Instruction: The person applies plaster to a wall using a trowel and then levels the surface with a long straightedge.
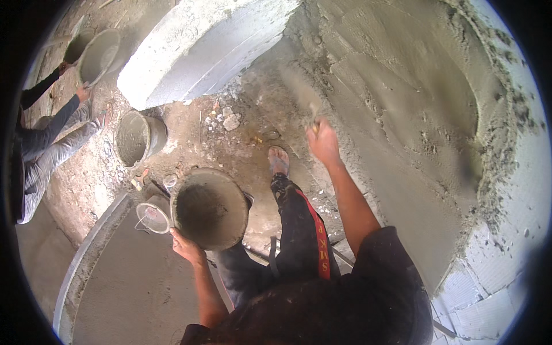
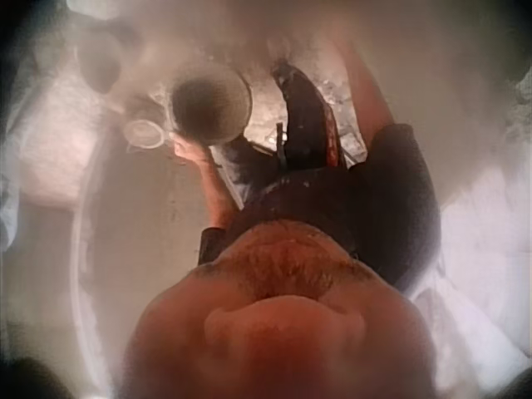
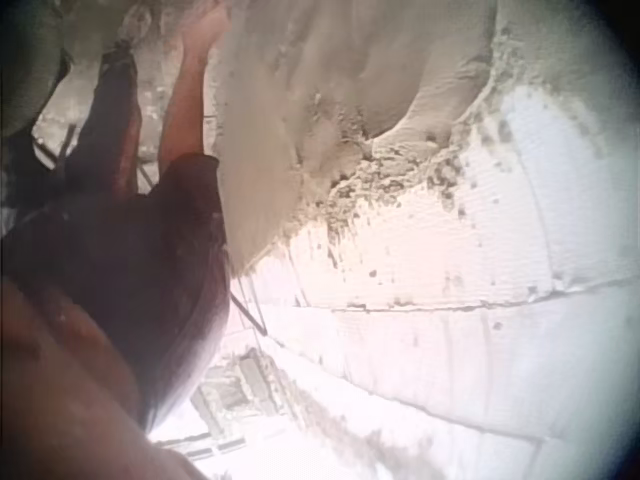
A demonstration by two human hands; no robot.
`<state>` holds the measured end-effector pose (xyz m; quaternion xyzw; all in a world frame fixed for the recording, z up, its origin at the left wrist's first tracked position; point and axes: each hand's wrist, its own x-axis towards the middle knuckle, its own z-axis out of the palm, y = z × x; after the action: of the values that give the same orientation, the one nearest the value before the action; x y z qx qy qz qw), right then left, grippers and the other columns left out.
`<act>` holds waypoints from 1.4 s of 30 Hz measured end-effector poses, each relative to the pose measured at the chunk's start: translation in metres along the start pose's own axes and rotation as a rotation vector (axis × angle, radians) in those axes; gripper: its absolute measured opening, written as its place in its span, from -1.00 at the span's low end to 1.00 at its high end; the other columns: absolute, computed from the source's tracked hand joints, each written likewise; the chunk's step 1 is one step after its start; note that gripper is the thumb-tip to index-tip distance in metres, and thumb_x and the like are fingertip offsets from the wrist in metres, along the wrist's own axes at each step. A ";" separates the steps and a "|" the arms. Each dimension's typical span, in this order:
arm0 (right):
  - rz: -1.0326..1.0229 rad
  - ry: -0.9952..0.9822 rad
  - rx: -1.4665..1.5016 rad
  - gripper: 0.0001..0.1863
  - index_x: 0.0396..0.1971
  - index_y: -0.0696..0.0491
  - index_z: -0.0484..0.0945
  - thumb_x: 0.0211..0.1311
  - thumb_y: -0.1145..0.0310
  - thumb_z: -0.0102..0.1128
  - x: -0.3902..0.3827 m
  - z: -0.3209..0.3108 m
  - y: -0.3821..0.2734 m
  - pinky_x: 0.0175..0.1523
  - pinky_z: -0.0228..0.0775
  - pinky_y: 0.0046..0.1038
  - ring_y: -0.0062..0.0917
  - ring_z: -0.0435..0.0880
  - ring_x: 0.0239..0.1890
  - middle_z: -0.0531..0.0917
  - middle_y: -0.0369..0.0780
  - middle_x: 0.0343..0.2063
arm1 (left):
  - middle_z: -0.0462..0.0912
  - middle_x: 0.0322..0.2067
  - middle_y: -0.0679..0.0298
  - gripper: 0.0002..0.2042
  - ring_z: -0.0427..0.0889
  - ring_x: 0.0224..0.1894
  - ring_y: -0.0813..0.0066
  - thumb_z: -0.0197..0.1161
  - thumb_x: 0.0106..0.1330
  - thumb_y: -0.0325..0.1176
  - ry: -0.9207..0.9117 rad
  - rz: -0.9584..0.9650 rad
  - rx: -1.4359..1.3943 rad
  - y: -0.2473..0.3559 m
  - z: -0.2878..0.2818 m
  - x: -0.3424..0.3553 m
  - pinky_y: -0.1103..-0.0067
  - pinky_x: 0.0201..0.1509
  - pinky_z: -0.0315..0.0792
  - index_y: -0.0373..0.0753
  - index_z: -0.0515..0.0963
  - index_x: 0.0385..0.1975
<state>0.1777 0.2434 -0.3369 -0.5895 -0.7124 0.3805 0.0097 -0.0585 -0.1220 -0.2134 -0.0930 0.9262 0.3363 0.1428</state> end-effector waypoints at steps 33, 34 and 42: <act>-0.255 -0.364 -0.173 -0.68 -0.33 0.25 0.49 0.21 0.23 0.11 -0.147 -0.125 -0.101 -0.29 0.47 -0.11 0.01 0.62 -0.42 0.57 0.12 -0.57 | 0.36 -0.77 0.14 -0.55 0.23 -0.65 0.48 0.04 0.43 -0.22 -0.139 0.354 -0.004 0.054 0.030 -0.039 0.35 -0.58 0.10 -0.52 0.48 -0.60; -0.283 -0.444 -0.213 -0.69 -0.33 0.24 0.50 0.20 0.24 0.09 -0.163 -0.122 -0.117 -0.28 0.47 -0.10 0.04 0.61 -0.41 0.58 0.13 -0.55 | 0.36 -0.79 0.11 -0.56 0.24 -0.67 0.49 0.05 0.43 -0.24 -0.149 0.430 0.051 0.067 0.029 -0.040 0.35 -0.59 0.12 -0.51 0.48 -0.61; -0.678 -0.299 -0.485 -0.85 -0.47 0.17 0.59 0.05 0.43 0.08 -0.248 -0.097 -0.238 -0.29 0.54 -0.23 -0.21 0.71 -0.40 0.67 -0.03 -0.50 | 0.25 -0.77 0.38 -0.52 0.16 -0.64 0.64 0.04 0.44 -0.13 -0.274 0.630 -0.271 0.225 -0.085 -0.056 0.50 -0.58 0.06 -0.40 0.39 -0.67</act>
<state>0.0998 0.0815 -0.0282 -0.2460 -0.9279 0.2587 -0.1077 -0.0836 -0.0026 0.0018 0.2245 0.8288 0.4926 0.1415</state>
